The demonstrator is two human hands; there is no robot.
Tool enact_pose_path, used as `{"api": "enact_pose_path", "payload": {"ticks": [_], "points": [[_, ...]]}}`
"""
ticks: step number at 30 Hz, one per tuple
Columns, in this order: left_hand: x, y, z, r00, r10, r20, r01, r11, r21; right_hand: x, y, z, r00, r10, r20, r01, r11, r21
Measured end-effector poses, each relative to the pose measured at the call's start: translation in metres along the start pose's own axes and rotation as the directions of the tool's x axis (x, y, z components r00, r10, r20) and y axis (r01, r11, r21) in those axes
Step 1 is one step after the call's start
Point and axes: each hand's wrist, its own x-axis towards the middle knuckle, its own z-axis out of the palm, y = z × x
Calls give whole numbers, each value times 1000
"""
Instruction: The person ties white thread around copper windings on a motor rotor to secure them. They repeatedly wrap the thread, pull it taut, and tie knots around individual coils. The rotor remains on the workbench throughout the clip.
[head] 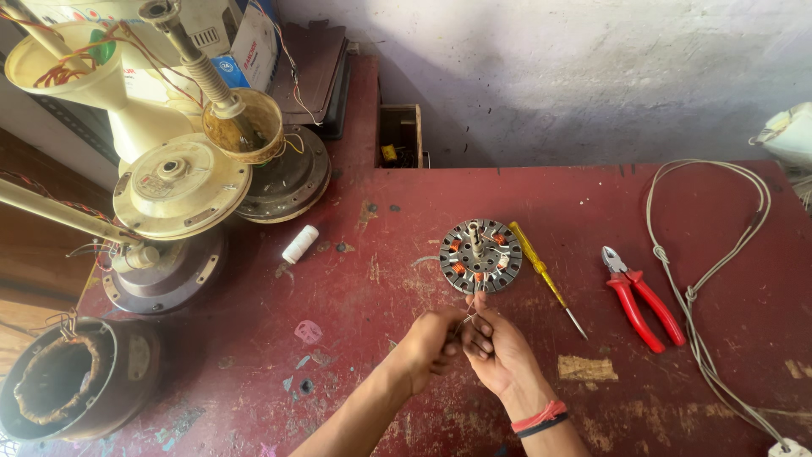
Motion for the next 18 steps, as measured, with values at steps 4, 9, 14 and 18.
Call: {"api": "enact_pose_path", "payload": {"ticks": [4, 9, 14, 18], "points": [[-19, 12, 9, 969, 249, -11, -217, 863, 456, 0, 0, -8, 995, -69, 74, 70, 997, -10], [-47, 40, 21, 974, 220, -55, -110, 671, 734, -5, -1, -11, 993, -117, -4, 115, 986, -120], [-72, 55, 29, 961, 274, -33, -96, 446, 890, -26, 6, -19, 977, -204, -55, 187, 956, -225], [-78, 53, 24, 933, 356, 52, -176, 326, 929, -42, 18, -39, 961, -269, -59, 231, 903, -363]]}}
